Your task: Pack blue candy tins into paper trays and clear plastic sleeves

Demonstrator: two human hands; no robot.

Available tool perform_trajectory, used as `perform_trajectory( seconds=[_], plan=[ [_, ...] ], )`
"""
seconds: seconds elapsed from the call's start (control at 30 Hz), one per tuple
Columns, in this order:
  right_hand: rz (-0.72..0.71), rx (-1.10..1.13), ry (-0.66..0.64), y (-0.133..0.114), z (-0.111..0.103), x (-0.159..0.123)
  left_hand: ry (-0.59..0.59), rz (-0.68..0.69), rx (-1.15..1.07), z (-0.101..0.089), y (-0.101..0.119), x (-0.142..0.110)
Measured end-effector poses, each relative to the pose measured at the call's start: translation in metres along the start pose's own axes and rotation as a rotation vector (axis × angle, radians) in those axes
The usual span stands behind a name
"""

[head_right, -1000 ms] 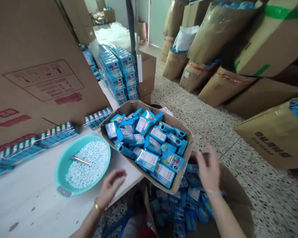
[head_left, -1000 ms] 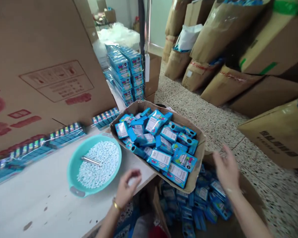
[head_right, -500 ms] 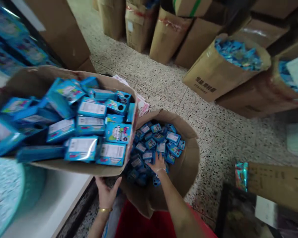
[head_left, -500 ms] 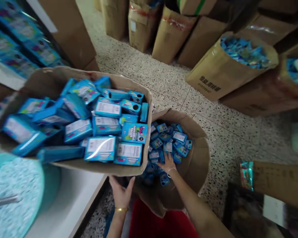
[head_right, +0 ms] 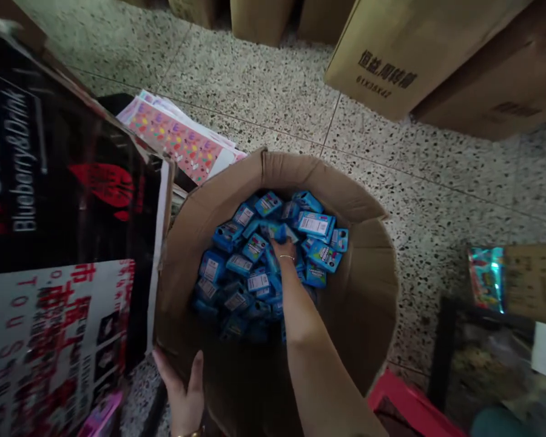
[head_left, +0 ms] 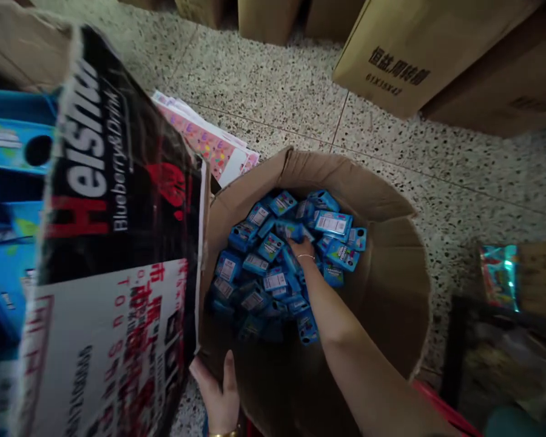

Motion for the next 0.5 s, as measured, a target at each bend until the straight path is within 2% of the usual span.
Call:
perform_trajectory(
  seconds=[0.13, 0.23, 0.3, 0.4, 0.5],
  plan=[
    [-0.178, 0.162, -0.010, 0.003, 0.010, -0.005, -0.008, -0.009, 0.024, 0.000, 0.001, 0.000],
    [-0.281, 0.278, 0.009, 0.001, -0.002, -0.019, -0.030, 0.024, 0.041, -0.002, -0.003, 0.003],
    [-0.332, 0.332, 0.023, 0.001, -0.018, -0.040, -0.034, 0.050, 0.054, 0.000, -0.004, 0.006],
    [-0.376, 0.379, 0.024, 0.001, -0.051, -0.100, -0.040, 0.060, 0.062, 0.005, -0.003, 0.007],
    [-0.388, 0.402, -0.002, -0.004, -0.095, -0.188, -0.056, 0.039, 0.045, 0.000, -0.001, -0.002]
  ],
)
Point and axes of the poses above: each hand's wrist, its own x-axis towards the middle knuckle, its own z-axis out of the palm, y = z × x, the point moved 4 cm from there along x, towards the middle knuckle, and after that the axes turned 8 degrees about -y, right-handed, at the moved point
